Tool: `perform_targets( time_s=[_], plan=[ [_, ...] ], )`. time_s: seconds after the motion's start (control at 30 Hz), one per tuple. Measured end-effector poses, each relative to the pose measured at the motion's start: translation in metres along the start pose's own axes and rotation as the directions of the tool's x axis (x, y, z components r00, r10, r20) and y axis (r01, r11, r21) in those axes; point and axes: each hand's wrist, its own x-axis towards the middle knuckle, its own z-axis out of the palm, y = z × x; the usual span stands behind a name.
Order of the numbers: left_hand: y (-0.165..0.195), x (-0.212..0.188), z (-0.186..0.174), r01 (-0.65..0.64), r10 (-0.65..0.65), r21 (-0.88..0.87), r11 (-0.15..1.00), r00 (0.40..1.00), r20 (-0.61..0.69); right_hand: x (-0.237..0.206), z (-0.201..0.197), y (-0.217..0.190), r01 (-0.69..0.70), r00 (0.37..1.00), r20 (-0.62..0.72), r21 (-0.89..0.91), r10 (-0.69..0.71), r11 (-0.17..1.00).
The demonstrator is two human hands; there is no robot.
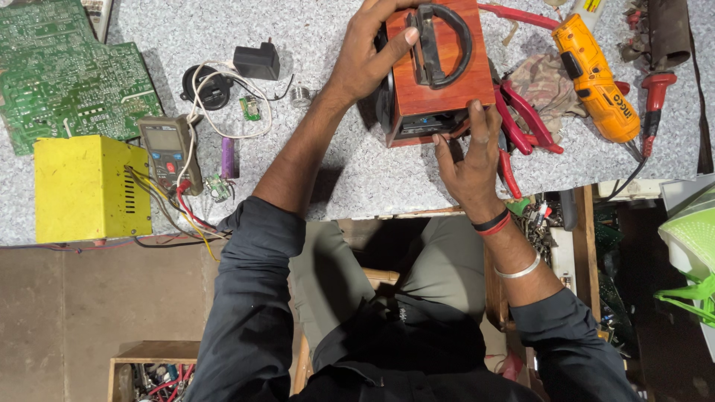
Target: The person tests a wooden speaker box connected to a multimeter and power supply, turning it to check its speaker and interior, then sets it aside and works on a green circuit board, using a screwdriver and pliers to probe and adjust components on the board.
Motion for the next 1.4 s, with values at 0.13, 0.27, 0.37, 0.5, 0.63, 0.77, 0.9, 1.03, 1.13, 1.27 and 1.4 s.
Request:
perform_targets(
  time_s=[0.13,0.27,0.37,0.5,0.63,0.77,0.9,1.03,1.13,1.27,1.4],
  plan=[
    [-0.004,0.000,0.002,0.007,-0.007,0.019,1.000,1.000,-0.003,-0.001,0.000,0.001,-0.002,1.000,0.005,-0.005,0.002,1.000],
    [-0.006,0.004,0.012,0.005,-0.005,0.033,0.999,1.000,-0.006,-0.002,-0.008,0.012,-0.002,1.000,0.006,-0.027,0.002,1.000],
    [-0.005,0.004,0.013,-0.001,0.001,0.038,0.999,1.000,-0.010,-0.004,-0.008,0.014,-0.009,1.000,0.009,-0.028,0.009,1.000],
    [-0.005,0.003,0.012,0.001,0.000,0.043,0.999,1.000,-0.018,-0.005,-0.007,0.013,-0.003,1.000,0.006,-0.038,0.004,0.999],
    [-0.006,0.002,0.012,0.002,0.000,0.057,0.998,1.000,-0.022,-0.005,-0.007,0.013,-0.005,1.000,0.006,-0.040,0.005,0.999],
    [-0.009,0.001,0.013,0.010,-0.008,0.074,0.997,1.000,-0.025,-0.006,-0.008,0.012,-0.017,1.000,0.009,-0.020,0.018,1.000],
    [-0.013,0.000,0.014,0.003,-0.001,0.085,0.996,1.000,-0.025,-0.006,-0.008,0.012,0.007,1.000,-0.006,-0.045,-0.007,0.999],
    [-0.017,-0.001,0.017,0.003,-0.003,0.073,0.997,1.000,-0.011,-0.007,-0.008,0.014,-0.003,1.000,0.006,-0.017,0.003,1.000],
    [-0.017,-0.002,0.021,0.010,-0.009,0.076,0.997,1.000,-0.010,-0.011,-0.009,0.016,-0.007,1.000,0.005,-0.021,0.008,1.000],
    [-0.014,-0.004,0.024,0.010,-0.008,0.075,0.997,1.000,-0.018,-0.014,-0.010,0.018,0.017,1.000,-0.015,-0.035,-0.017,0.999],
    [-0.010,-0.006,0.026,0.003,-0.002,0.059,0.998,1.000,-0.014,-0.019,-0.009,0.018,0.011,1.000,-0.017,-0.043,-0.012,0.999]
  ],
)
